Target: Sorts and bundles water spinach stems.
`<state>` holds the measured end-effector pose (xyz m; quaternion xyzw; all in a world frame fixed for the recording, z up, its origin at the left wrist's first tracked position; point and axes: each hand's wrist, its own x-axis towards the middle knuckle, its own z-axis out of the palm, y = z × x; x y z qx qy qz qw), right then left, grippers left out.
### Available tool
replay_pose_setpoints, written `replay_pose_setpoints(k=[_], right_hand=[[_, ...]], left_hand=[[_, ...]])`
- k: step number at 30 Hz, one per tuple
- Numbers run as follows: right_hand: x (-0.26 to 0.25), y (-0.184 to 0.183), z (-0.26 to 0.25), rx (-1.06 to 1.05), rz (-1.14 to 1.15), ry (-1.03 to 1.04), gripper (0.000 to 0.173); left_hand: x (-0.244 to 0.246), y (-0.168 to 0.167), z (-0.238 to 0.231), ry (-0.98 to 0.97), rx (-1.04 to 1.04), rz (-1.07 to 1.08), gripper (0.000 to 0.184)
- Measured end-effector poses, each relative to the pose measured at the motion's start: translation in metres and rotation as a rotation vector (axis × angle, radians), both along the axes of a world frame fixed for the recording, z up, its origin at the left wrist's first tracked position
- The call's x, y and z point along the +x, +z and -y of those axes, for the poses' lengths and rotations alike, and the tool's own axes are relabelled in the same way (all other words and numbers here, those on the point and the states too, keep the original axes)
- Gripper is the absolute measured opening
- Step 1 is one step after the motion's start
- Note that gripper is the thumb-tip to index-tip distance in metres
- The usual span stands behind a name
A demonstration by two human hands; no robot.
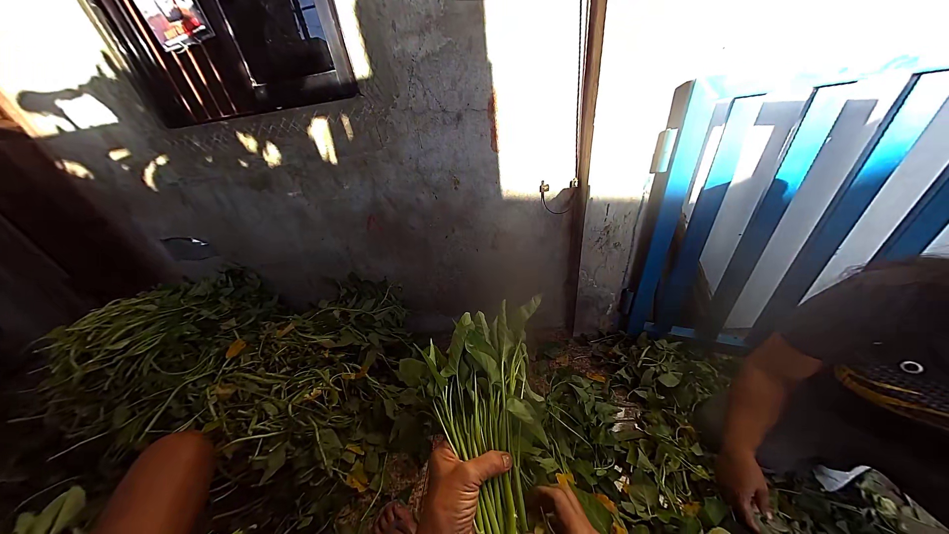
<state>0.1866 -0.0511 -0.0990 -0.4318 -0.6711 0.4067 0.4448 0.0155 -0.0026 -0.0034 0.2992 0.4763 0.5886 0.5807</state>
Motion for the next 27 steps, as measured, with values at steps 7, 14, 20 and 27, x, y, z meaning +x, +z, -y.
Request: replay_pose_setpoints(k=[7, 14, 20, 27], right_hand=[[-0.041, 0.061, -0.023, 0.071, -0.187, -0.58, 0.061], [-0.06, 0.064, -0.052, 0.132, -0.667, -0.655, 0.017], [-0.057, 0.061, -0.049, 0.076, -0.739, -0.557, 0.015], [-0.055, 0.066, -0.047, 0.024, -0.724, -0.528, 0.016]], left_hand=[[0.018, -0.001, 0.003, 0.013, 0.021, -0.008, 0.04], [0.025, -0.005, 0.002, -0.01, -0.012, 0.002, 0.04], [0.022, -0.011, 0.003, -0.079, -0.105, 0.095, 0.027], [0.023, -0.009, 0.005, -0.131, -0.09, 0.155, 0.028]])
